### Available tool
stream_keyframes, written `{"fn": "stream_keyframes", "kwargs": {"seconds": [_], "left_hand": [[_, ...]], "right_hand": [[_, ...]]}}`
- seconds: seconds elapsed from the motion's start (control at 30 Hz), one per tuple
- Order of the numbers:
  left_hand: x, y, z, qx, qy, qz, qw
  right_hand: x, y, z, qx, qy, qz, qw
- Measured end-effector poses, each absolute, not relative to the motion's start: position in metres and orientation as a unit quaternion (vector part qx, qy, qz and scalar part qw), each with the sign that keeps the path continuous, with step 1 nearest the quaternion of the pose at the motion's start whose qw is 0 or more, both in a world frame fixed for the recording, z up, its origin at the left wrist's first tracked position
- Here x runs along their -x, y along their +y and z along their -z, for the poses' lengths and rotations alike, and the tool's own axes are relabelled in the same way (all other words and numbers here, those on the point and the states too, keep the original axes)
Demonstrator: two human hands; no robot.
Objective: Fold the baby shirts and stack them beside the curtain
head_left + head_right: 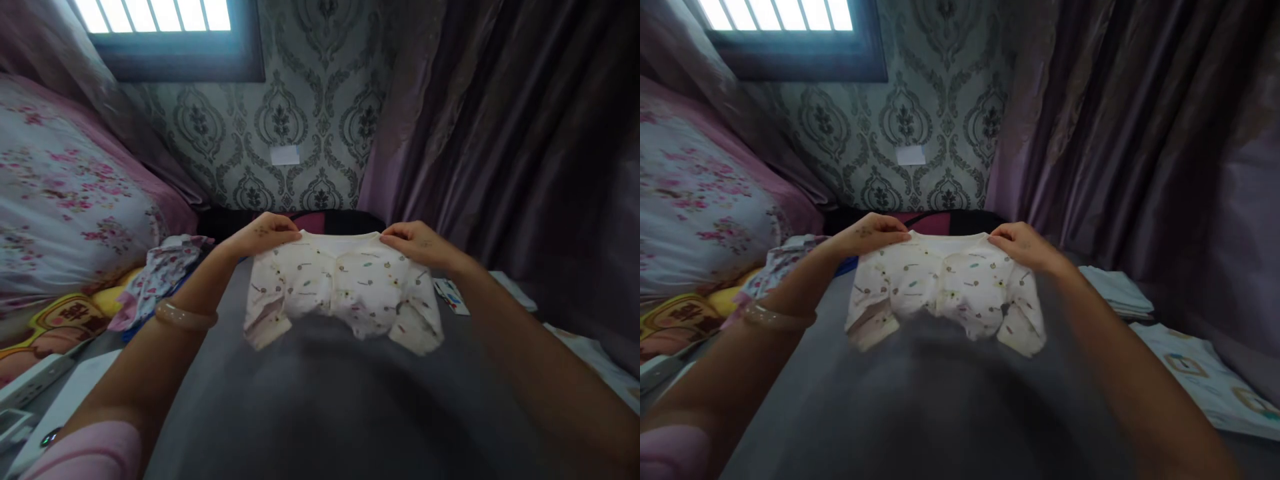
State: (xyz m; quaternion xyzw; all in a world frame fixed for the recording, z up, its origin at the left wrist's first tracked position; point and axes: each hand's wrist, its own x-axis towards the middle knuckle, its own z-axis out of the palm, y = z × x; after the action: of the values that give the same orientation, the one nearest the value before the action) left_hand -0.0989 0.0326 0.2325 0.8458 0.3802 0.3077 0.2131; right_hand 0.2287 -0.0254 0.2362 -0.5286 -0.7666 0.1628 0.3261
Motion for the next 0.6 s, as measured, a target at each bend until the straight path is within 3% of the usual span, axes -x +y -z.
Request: {"fn": "stream_keyframes", "kwargs": {"seconds": [0.1, 0.17, 0.27, 0.33, 0.47, 0.53, 0.6], "left_hand": [[0.088, 0.031, -0.232, -0.825, 0.400, -0.387, 0.100], [0.087, 0.025, -0.236, -0.816, 0.399, -0.398, 0.129], [0.093, 0.021, -0.243, -0.845, 0.361, -0.296, 0.260], [0.096, 0.025, -0.241, -0.852, 0.357, -0.254, 0.286], [0.089, 0.033, -0.231, -0.813, 0.425, -0.368, 0.156], [0.086, 0.031, -0.231, -0.792, 0.425, -0.410, 0.155], [0.089, 0.028, -0.233, -0.802, 0.398, -0.372, 0.244]], "right_hand": [[-0.226, -0.020, -0.231, 0.531, -0.751, -0.141, 0.365], [-0.227, -0.024, -0.234, 0.516, -0.751, -0.234, 0.340], [-0.231, -0.031, -0.240, 0.485, -0.751, -0.355, 0.273], [-0.232, -0.028, -0.241, 0.503, -0.746, -0.330, 0.285], [-0.225, -0.017, -0.235, 0.540, -0.732, -0.181, 0.373], [-0.223, -0.018, -0.233, 0.521, -0.743, -0.220, 0.358], [-0.225, -0.020, -0.233, 0.488, -0.761, -0.314, 0.291]]}}
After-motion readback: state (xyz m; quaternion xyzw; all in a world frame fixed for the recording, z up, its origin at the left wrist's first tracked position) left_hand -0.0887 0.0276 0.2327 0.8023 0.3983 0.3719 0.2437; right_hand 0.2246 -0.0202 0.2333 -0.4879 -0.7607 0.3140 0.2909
